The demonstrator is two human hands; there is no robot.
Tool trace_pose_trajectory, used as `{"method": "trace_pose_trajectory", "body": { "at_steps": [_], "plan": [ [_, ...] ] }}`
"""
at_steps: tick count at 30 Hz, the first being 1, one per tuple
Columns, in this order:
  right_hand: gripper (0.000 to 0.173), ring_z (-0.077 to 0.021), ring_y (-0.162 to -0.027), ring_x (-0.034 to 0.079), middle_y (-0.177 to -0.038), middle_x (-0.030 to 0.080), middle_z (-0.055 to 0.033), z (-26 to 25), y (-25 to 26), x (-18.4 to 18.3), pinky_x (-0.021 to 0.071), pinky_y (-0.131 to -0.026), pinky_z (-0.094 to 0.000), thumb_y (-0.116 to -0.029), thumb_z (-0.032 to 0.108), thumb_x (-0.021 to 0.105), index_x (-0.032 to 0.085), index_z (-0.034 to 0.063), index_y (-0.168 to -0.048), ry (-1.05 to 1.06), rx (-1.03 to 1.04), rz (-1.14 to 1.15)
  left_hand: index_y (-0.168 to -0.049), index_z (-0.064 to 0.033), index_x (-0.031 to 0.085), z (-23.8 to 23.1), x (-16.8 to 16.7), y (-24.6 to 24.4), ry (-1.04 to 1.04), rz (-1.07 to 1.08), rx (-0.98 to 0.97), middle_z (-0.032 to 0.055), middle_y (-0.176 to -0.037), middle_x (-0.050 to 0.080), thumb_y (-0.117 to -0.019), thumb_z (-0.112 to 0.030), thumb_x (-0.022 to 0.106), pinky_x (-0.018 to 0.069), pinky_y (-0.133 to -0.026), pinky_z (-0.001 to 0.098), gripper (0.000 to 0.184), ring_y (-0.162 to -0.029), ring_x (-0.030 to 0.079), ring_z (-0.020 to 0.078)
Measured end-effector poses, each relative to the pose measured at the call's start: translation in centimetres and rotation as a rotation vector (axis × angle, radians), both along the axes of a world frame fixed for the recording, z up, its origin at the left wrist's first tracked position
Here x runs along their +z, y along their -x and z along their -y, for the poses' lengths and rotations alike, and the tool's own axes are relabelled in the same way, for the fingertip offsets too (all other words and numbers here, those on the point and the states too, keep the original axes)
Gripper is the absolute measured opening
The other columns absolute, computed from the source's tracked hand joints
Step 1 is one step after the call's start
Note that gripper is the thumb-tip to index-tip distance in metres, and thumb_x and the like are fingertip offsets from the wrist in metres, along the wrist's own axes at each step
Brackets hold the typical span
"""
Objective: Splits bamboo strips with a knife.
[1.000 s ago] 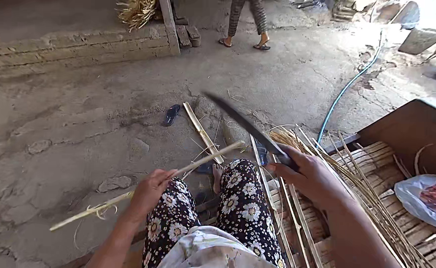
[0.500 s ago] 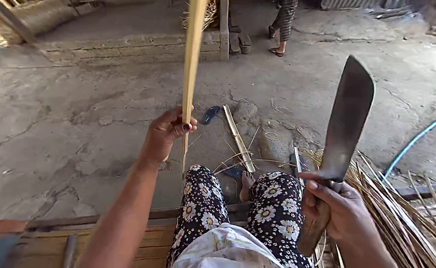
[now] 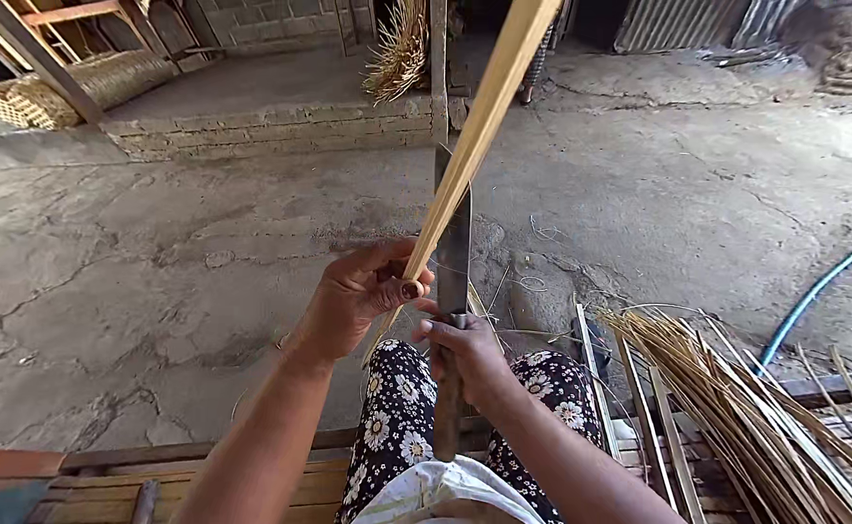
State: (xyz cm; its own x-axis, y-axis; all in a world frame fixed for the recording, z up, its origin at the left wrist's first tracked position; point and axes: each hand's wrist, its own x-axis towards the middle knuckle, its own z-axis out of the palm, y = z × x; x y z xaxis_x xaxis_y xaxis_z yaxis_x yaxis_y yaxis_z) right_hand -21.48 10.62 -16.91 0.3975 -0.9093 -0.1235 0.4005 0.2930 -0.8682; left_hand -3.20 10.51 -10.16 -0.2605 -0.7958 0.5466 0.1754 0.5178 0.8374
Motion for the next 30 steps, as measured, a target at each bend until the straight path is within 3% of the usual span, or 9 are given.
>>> {"method": "trace_pose_trajectory", "body": {
  "at_steps": [3, 5, 10, 15, 19, 22, 24, 27, 30],
  "plan": [
    [0.017, -0.0104, -0.045, 0.058, -0.073, 0.070, -0.0120, 0.9, -1.4, -0.7, 0.0525, -0.044, -0.0231, -0.1020, 0.007, 0.057, 0.064, -0.0047, -0.092, 0.015, 0.060, 0.098, -0.130, -0.0112, 0.068, -0.1, 0.3, -0.5, 0.005, -0.008, -0.030, 0.0081, -0.108, 0.074, -0.0987, -0.012, 0.067, 0.0609, -0.090, 0.0333, 0.031, -0.096, 0.072, 0.0175],
    [0.018, -0.0105, -0.047, 0.060, -0.072, 0.070, -0.0099, 1.2, -1.5, -1.2, 0.0526, -0.045, -0.0233, -0.1006, 0.005, 0.058, 0.062, -0.0020, -0.085, 0.037, 0.111, -0.004, -0.131, -0.0107, 0.067, -0.2, 0.6, -1.2, -0.002, -0.025, 0.009, 0.0074, -0.106, 0.074, -0.1033, -0.014, 0.059, 0.0616, -0.087, 0.0331, 0.029, -0.093, 0.072, 0.0166],
    [0.012, -0.0068, -0.046, 0.057, -0.074, 0.071, -0.0018, 1.6, -0.7, -4.8, 0.0493, -0.045, -0.0234, -0.0955, 0.014, 0.071, 0.067, 0.0027, -0.093, 0.086, 0.078, -0.524, -0.137, -0.0143, 0.061, 0.1, 0.1, -3.4, -0.010, -0.081, 0.176, 0.0042, -0.109, 0.071, -0.1052, -0.015, 0.055, 0.0608, -0.087, 0.0331, 0.033, -0.095, 0.071, 0.0161],
    [0.038, -0.0103, -0.046, 0.056, -0.082, 0.072, -0.0069, 1.2, 4.4, -2.3, 0.0487, -0.041, -0.0256, -0.1028, 0.022, 0.061, 0.060, 0.0024, -0.136, 0.153, -0.111, -0.322, -0.129, -0.0103, 0.064, 1.1, -5.7, -4.7, -0.062, 0.120, 0.315, 0.0014, -0.107, 0.074, -0.0915, -0.011, 0.074, 0.0607, -0.088, 0.0329, 0.039, -0.096, 0.072, 0.0138],
    [0.039, -0.0108, -0.045, 0.059, -0.078, 0.071, -0.0088, 0.3, 9.1, 1.5, 0.0530, -0.040, -0.0245, -0.1055, 0.030, 0.052, 0.065, -0.0009, -0.126, 0.288, -0.250, -0.092, -0.123, 0.0008, 0.065, 1.2, -11.9, -3.6, -0.088, 0.472, 0.427, 0.0072, -0.107, 0.071, -0.0887, -0.012, 0.075, 0.0585, -0.088, 0.0296, 0.038, -0.094, 0.069, 0.0109],
    [0.052, -0.0092, -0.044, 0.059, -0.079, 0.073, -0.0081, -0.8, 11.0, 2.8, 0.0532, -0.041, -0.0231, -0.0967, 0.039, 0.070, 0.063, -0.0007, -0.129, 0.355, -0.308, -0.062, -0.118, -0.0055, 0.071, 0.6, -16.2, -1.9, -0.042, 0.603, 0.431, 0.0090, -0.107, 0.071, -0.0889, -0.013, 0.074, 0.0577, -0.091, 0.0330, 0.030, -0.097, 0.069, 0.0147],
    [0.034, -0.0082, -0.046, 0.059, -0.078, 0.071, -0.0051, -1.7, 11.3, 3.2, 0.0532, -0.041, -0.0227, -0.0936, 0.021, 0.073, 0.068, -0.0012, -0.118, 0.389, -0.363, -0.142, -0.117, -0.0102, 0.072, 0.1, -18.3, -0.9, -0.003, 0.661, 0.433, 0.0078, -0.106, 0.071, -0.0879, -0.014, 0.075, 0.0572, -0.092, 0.0373, 0.029, -0.100, 0.068, 0.0179],
    [0.018, -0.0056, -0.049, 0.060, -0.077, 0.071, 0.0004, -3.0, 11.4, 2.7, 0.0529, -0.043, -0.0217, -0.0916, 0.009, 0.072, 0.072, 0.0024, -0.108, 0.438, -0.374, -0.354, -0.132, -0.0067, 0.065, -0.9, -16.9, 1.8, 0.075, 0.639, 0.356, 0.0129, -0.126, 0.068, -0.0908, -0.035, 0.075, 0.0516, -0.102, 0.0504, 0.051, -0.119, 0.064, 0.0279],
    [0.018, -0.0005, -0.053, 0.060, -0.081, 0.071, 0.0039, -4.7, 10.2, 1.8, 0.0534, -0.046, -0.0179, -0.0936, 0.010, 0.071, 0.072, 0.0028, -0.110, 0.527, -0.299, -0.413, -0.143, -0.0077, 0.056, -2.8, -12.4, 6.4, 0.038, 0.403, 0.176, 0.0060, -0.137, 0.064, -0.1033, -0.051, 0.053, 0.0491, -0.109, 0.0380, 0.059, -0.129, 0.059, 0.0152]
  ]
}}
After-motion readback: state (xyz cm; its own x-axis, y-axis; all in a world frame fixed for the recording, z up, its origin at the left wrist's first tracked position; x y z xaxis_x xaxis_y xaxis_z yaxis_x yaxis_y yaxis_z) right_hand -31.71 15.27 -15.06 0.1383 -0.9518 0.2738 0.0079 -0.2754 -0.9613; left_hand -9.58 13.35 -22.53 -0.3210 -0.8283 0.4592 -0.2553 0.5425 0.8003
